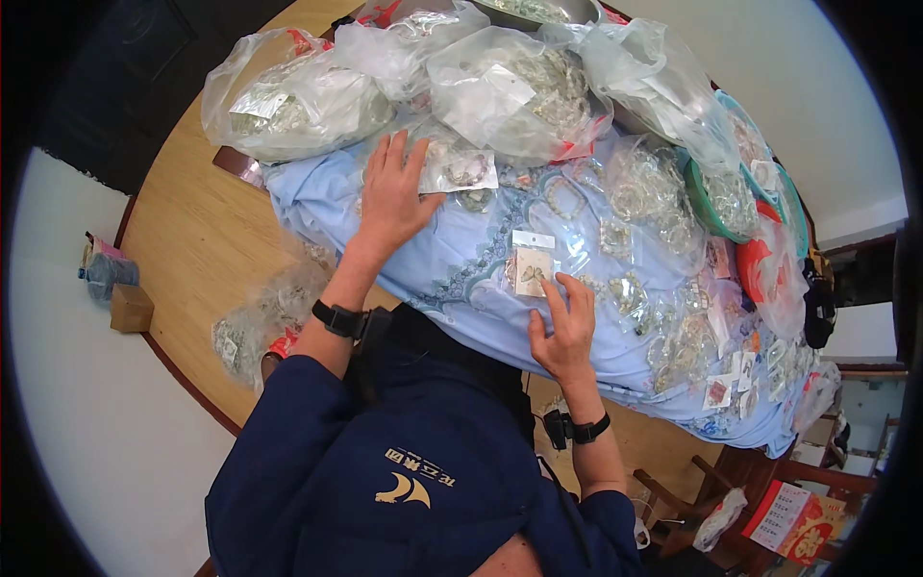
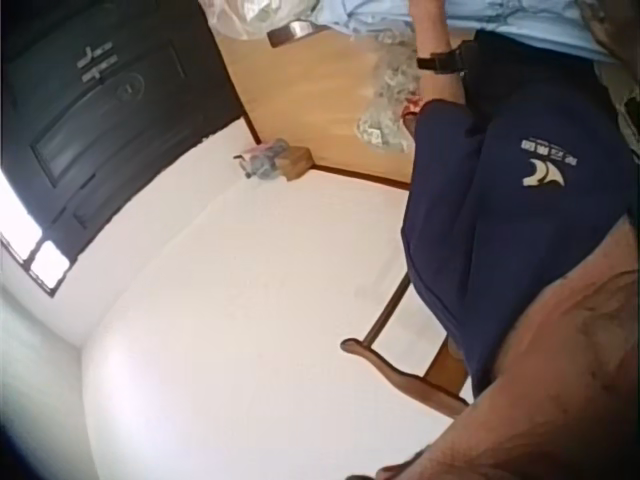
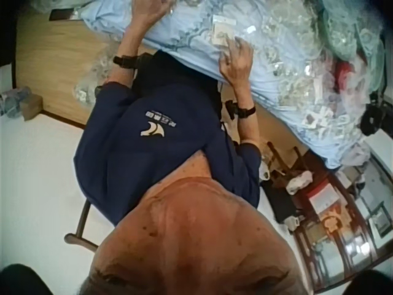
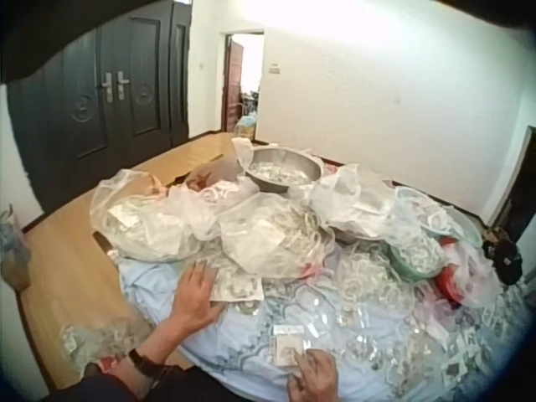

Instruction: Packaging small decorative items into plastic bags.

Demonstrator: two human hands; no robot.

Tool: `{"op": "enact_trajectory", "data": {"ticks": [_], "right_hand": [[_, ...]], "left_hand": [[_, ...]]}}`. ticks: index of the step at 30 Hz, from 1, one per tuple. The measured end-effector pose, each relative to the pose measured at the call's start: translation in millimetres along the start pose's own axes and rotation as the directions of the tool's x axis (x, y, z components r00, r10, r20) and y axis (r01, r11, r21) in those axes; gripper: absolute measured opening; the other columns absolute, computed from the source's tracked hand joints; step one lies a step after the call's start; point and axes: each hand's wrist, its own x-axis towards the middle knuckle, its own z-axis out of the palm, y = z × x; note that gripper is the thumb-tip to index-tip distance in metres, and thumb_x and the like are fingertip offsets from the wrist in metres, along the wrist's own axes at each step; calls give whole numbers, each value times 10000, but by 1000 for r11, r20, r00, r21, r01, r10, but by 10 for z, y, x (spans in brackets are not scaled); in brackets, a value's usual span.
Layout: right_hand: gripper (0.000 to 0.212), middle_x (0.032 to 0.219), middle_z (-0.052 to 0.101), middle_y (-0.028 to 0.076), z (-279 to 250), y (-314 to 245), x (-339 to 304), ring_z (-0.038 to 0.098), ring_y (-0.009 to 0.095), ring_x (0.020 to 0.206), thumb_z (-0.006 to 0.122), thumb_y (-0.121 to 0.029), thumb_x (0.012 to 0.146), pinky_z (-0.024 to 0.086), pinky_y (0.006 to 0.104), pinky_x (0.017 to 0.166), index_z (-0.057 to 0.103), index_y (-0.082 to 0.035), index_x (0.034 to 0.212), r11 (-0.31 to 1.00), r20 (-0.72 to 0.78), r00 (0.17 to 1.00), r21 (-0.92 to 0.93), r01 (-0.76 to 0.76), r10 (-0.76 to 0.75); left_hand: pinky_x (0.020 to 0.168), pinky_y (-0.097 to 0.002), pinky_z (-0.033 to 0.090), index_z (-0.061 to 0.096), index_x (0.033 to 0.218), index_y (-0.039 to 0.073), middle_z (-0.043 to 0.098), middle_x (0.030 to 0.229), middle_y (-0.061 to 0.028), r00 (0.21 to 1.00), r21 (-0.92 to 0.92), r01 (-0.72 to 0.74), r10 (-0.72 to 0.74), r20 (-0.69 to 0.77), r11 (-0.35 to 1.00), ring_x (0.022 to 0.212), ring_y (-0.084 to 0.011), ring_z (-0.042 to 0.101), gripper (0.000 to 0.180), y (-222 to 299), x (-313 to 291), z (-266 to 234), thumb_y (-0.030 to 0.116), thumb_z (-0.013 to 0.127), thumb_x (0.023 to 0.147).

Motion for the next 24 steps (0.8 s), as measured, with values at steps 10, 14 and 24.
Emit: {"op": "enact_trajectory", "data": {"ticks": [10,14,24], "right_hand": [[463,1146,556,194,3,-103,406,535,361,1019,675,-22,687,444,414,868,581,4,1140,981,-57,995,182,-68,80],[477,1150,562,199,251,-100,938,539,371,1012,693,-30,694,448,420,872,570,2,1154,990,17,1000,144,7,-10],[390,1127,591,152,1123,-112,1748,561,328,987,613,-51,732,482,409,801,598,-48,1121,931,103,961,-242,275,-257]], "left_hand": [[850,-387,480,677,1059,102,657,1061,-105,998,-213,60,-52,43,975,1020,-298,590,274,-531,286,132,236,659,821],[755,-305,491,688,1030,33,689,914,-116,967,-280,229,-251,-48,932,810,-222,637,222,-523,330,253,191,655,878],[661,-232,454,675,1017,-12,652,772,-40,877,-569,312,-461,-135,761,713,-73,535,218,-611,262,331,174,644,909]]}}
